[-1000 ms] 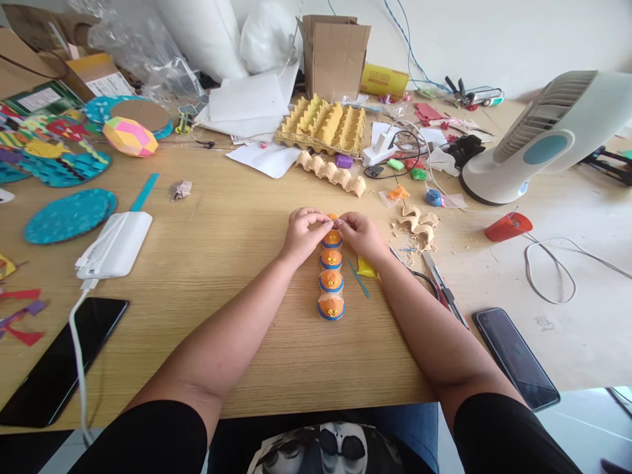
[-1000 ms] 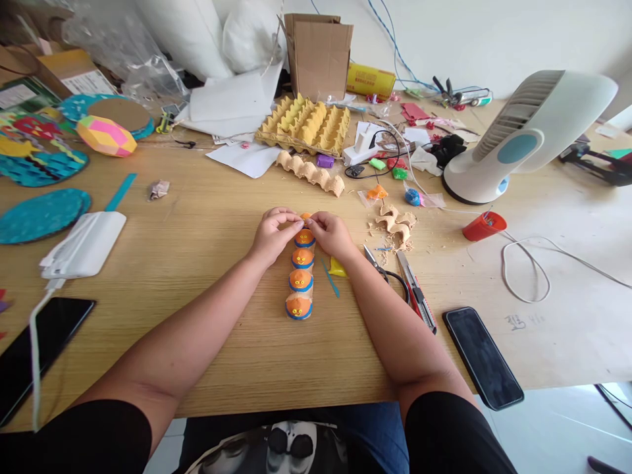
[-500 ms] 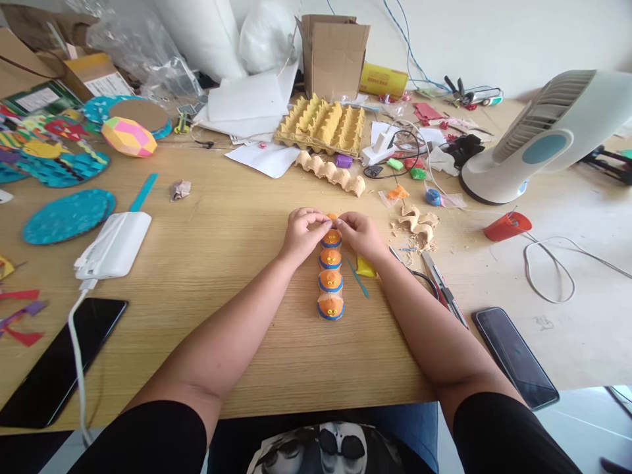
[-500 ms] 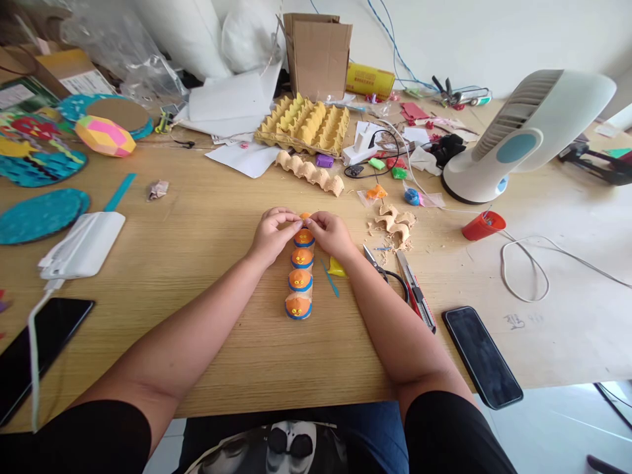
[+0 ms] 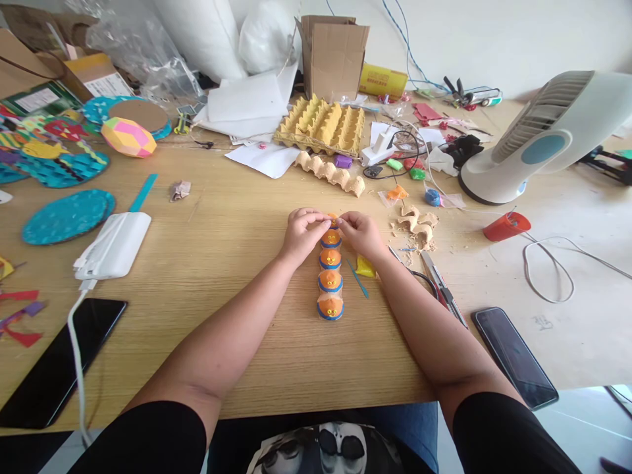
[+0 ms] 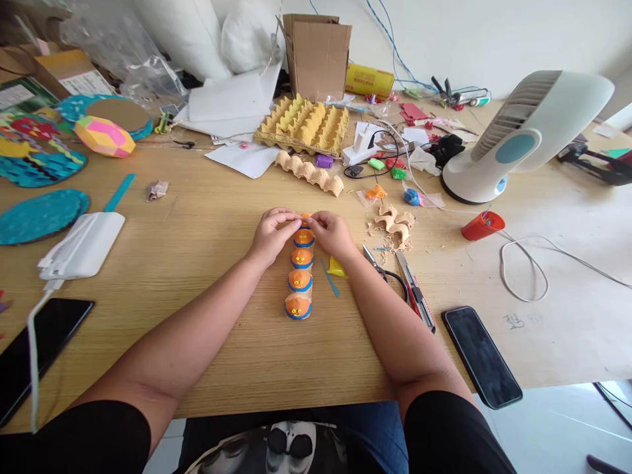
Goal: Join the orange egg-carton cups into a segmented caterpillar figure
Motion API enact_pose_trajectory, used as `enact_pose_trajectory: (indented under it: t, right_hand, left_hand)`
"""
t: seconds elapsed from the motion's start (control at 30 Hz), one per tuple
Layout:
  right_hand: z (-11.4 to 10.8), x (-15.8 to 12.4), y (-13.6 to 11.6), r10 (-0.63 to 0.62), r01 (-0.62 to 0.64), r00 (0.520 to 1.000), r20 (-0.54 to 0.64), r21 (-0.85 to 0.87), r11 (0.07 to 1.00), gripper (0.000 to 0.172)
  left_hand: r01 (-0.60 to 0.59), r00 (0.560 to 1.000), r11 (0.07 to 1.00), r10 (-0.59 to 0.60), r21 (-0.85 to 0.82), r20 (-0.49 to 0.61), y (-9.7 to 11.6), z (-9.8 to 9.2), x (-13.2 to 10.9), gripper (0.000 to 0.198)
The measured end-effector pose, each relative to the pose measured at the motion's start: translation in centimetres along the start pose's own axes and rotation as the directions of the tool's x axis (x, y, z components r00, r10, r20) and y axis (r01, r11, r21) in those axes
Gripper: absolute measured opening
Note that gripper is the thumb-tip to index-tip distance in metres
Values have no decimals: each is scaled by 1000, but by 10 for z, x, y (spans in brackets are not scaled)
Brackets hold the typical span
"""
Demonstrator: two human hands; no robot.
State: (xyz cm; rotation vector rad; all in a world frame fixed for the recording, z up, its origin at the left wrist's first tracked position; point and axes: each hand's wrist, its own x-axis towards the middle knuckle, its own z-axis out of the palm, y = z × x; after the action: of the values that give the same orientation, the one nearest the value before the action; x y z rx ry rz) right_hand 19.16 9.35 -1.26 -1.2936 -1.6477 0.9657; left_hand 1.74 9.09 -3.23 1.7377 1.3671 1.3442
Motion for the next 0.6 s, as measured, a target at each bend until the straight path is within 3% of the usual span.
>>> enact_pose_trajectory:
  t: [0.6]
  right_hand:
    - [-1,-1,-2,-17,17,1000,2,38,999,38]
  left_hand:
    - [-46,999,998,47,52,-19,-3,1,0,3]
